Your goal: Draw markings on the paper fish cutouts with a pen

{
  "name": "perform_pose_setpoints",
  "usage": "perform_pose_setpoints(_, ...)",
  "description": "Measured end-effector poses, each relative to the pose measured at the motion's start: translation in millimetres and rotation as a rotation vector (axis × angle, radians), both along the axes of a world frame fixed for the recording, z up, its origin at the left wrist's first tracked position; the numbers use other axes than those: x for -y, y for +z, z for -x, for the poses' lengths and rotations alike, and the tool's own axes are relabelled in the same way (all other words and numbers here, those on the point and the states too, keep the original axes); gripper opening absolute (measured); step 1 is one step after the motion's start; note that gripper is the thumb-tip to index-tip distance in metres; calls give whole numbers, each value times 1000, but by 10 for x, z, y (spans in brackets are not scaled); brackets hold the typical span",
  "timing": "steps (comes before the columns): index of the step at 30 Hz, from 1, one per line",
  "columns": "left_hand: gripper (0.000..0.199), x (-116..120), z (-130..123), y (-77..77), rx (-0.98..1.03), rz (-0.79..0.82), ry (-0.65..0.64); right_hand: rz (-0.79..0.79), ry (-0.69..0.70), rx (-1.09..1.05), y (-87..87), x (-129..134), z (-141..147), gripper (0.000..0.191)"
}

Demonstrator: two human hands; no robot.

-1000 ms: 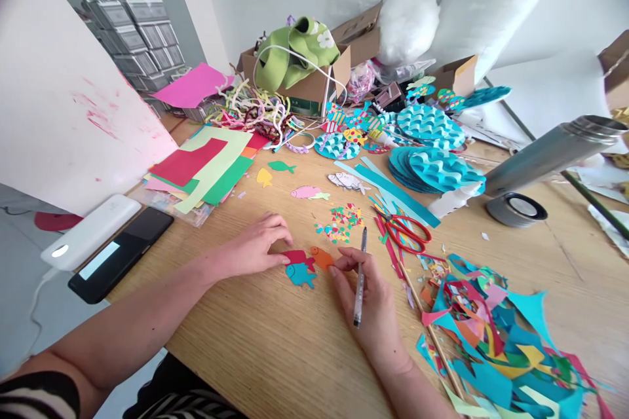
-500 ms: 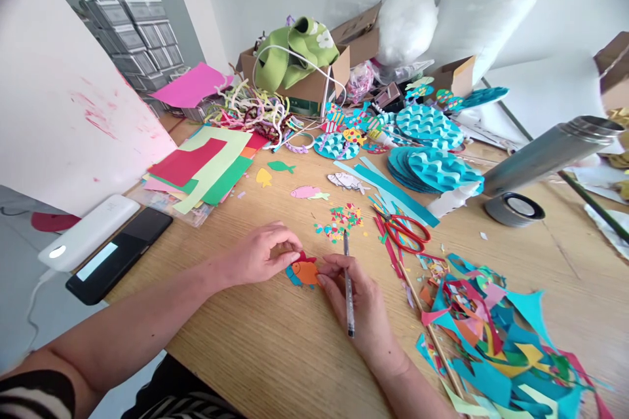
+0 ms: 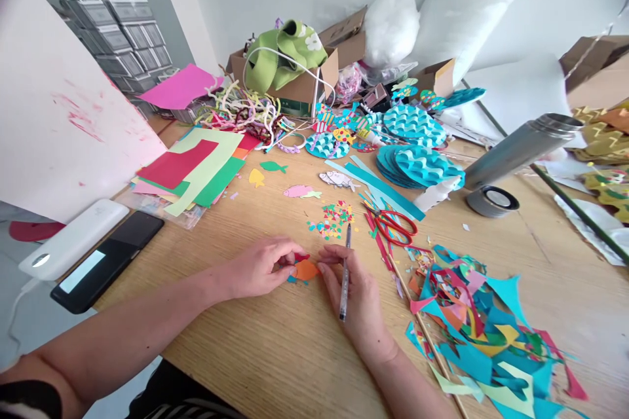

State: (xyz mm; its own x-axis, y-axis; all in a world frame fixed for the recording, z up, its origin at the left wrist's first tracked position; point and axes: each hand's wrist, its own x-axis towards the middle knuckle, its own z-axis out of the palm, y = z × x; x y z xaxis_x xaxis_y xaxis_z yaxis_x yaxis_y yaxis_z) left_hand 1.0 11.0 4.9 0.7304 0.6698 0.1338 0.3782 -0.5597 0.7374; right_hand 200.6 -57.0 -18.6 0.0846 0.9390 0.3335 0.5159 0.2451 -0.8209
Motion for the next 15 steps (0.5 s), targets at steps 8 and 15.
perform_pose_setpoints(8, 28, 25, -38, -109, 14, 32, 133, -54, -141, -8, 8, 34, -39, 21)
perform_pose_setpoints(15, 12, -5, 7, -3, -1, -121, 104, -80, -163, -88, 123, 94, 8, 31)
